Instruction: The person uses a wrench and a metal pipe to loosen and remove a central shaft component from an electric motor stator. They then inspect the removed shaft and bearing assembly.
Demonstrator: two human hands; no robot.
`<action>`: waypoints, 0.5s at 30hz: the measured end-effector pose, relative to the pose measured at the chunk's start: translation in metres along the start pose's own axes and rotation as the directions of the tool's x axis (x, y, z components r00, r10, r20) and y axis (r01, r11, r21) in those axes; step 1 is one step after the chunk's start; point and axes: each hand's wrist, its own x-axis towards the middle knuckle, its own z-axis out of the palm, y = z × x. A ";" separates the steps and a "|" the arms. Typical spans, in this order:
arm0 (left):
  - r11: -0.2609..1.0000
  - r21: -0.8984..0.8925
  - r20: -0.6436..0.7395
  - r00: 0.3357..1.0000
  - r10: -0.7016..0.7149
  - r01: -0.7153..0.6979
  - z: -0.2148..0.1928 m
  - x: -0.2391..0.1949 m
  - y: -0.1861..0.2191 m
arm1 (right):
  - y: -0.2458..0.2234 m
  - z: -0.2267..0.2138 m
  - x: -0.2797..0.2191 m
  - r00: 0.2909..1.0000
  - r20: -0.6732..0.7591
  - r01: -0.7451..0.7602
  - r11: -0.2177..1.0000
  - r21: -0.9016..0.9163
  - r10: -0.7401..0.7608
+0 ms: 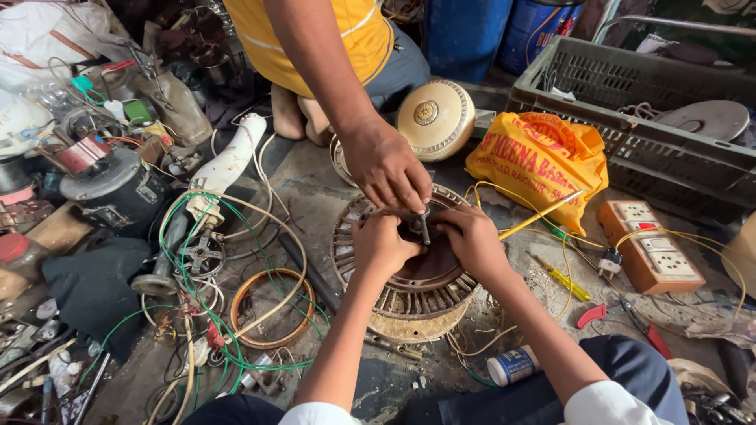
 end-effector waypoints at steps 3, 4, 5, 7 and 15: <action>0.996 0.073 0.060 0.996 -0.062 0.058 0.000 0.001 -0.001 | -0.003 0.000 -0.001 1.000 -0.007 -0.025 1.000 0.006 0.025; 0.996 0.076 0.055 0.997 -0.051 0.047 -0.001 0.001 0.000 | -0.004 0.000 -0.001 0.999 -0.008 -0.034 0.999 0.007 0.034; 0.996 0.079 0.051 0.998 -0.038 0.034 -0.002 0.001 0.000 | -0.005 -0.002 -0.001 0.999 0.000 -0.038 0.999 0.010 0.038; 0.997 0.055 0.065 0.996 -0.053 0.050 -0.003 0.001 0.001 | -0.008 -0.005 -0.001 0.999 0.018 -0.043 0.999 0.018 0.043; 0.995 0.066 0.077 0.994 -0.076 0.071 -0.005 -0.001 0.005 | -0.010 -0.007 0.000 0.998 0.048 -0.043 0.999 0.008 0.043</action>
